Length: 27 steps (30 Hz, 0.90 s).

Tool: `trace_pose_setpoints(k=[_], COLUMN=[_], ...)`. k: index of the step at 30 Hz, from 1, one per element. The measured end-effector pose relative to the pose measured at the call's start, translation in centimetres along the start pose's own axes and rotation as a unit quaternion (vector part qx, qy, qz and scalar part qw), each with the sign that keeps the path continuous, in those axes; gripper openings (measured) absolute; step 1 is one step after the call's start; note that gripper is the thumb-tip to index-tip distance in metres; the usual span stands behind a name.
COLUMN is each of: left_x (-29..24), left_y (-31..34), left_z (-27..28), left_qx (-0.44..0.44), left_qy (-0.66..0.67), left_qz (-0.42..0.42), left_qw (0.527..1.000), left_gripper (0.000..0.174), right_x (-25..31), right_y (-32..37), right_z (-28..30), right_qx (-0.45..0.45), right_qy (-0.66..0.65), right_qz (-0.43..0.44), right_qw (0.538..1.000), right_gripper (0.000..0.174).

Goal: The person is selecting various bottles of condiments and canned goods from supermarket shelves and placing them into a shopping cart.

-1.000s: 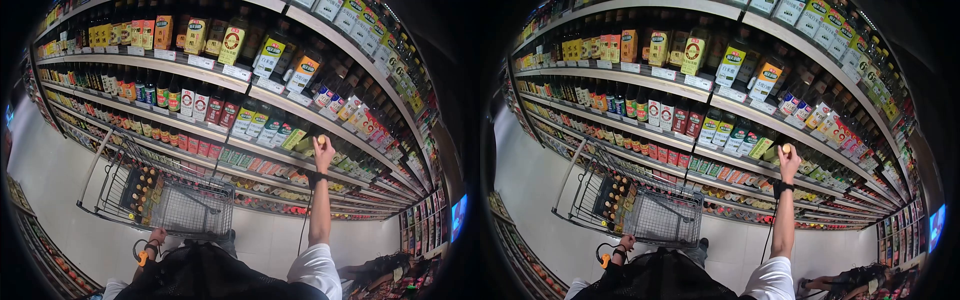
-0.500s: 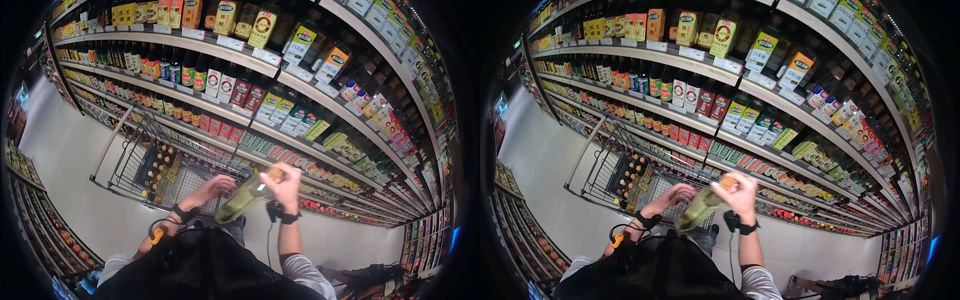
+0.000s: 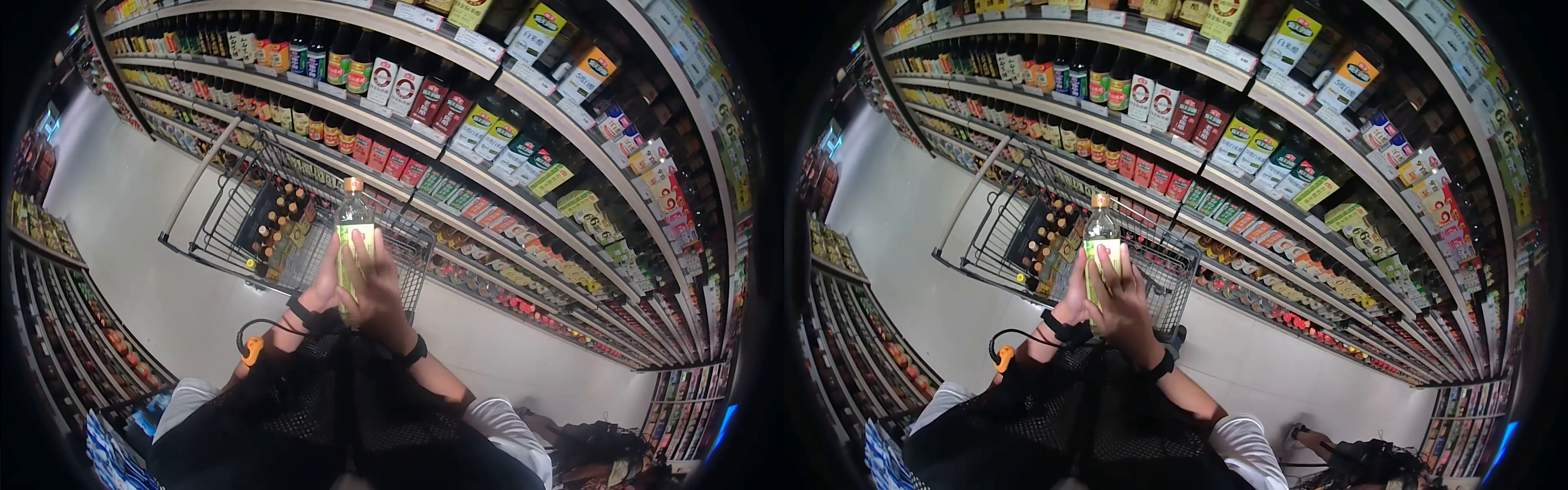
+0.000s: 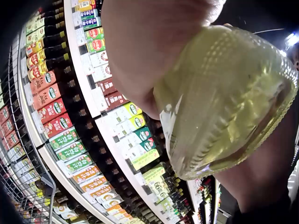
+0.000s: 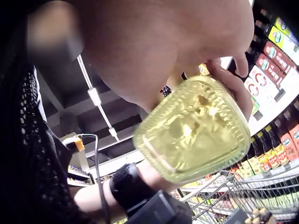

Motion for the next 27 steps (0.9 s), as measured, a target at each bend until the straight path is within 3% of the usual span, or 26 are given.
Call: trace_pose_setpoints(k=[1,4,6,8,9,11,12,14,16,18,23,25,26,27], left_x=[-0.4,-1.0,-1.2,-1.2,-1.1,-0.9,-0.9,-1.0,-0.7,-0.7,-0.3,0.2,0.4,0.6], left_y=[-0.3,-0.3,-0.2,0.2,0.0,0.0,0.3,0.3,0.4,0.3,0.7,1.0,0.9,0.6], left_z=[-0.4,-0.2,-0.9,-0.5,-0.4,-1.1,-1.8,-2.1,-2.2,-2.0,-1.9,-2.2,-2.4,-2.0], left_qx=[0.043,0.009,0.033,0.012,0.017,0.043,0.057,0.066,0.07,0.055,0.046,0.049,0.049,-0.009], left_qy=[0.02,0.009,0.021,0.002,0.006,0.006,0.013,0.004,0.001,-0.01,-0.027,0.004,0.005,0.013], left_qz=[-0.013,-0.041,-0.037,-0.028,-0.018,-0.001,0.005,-0.002,-0.012,-0.022,-0.022,-0.001,-0.003,-0.012], left_qw=[0.999,0.999,0.999,1.0,1.0,0.999,0.998,0.998,0.997,0.998,0.998,0.999,0.999,1.0], left_gripper=[0.078,0.079,0.081,0.083,0.085,0.083,0.081,0.081,0.081,0.085,0.084,0.083,0.083,0.082], right_x=[0.3,0.8,0.4,-0.2,0.1,-0.3,-0.5,-2.2,-2.2,-2.0,-1.6,-2.3,-2.2,-2.3], right_y=[0.4,1.6,2.1,2.9,2.7,1.9,2.1,2.8,2.3,1.3,0.8,1.1,0.9,0.7], right_z=[-0.5,-0.7,-0.4,0.1,0.9,3.0,3.6,3.5,4.1,5.4,6.4,5.1,4.7,3.9], right_qx=[0.036,0.078,0.09,0.008,0.016,0.052,0.06,0.126,0.112,0.037,-0.054,0.003,0.005,0.028], right_qy=[0.048,0.017,0.006,-0.108,-0.114,-0.138,-0.141,-0.18,-0.195,-0.202,-0.22,-0.272,-0.272,-0.229], right_qz=[-0.001,0.003,0.007,0.038,0.043,-0.046,-0.043,-0.17,-0.149,-0.143,-0.039,-0.168,-0.167,-0.168], right_qw=[0.998,0.997,0.996,0.993,0.992,0.988,0.987,0.961,0.963,0.968,0.973,0.948,0.948,0.958], right_gripper=[0.052,0.051,0.053,0.038,0.038,0.025,0.025,0.019,0.021,0.029,0.055,0.073,0.073,0.079])
Point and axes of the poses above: each hand's wrist, its own y-axis away from the middle knuckle, its own z-axis out of the back of the hand, x = y × z, the point moved 6 cm from there along -y, towards the middle knuckle, and after that the axes turned 5 degrees about y, right-handed, at the moved point
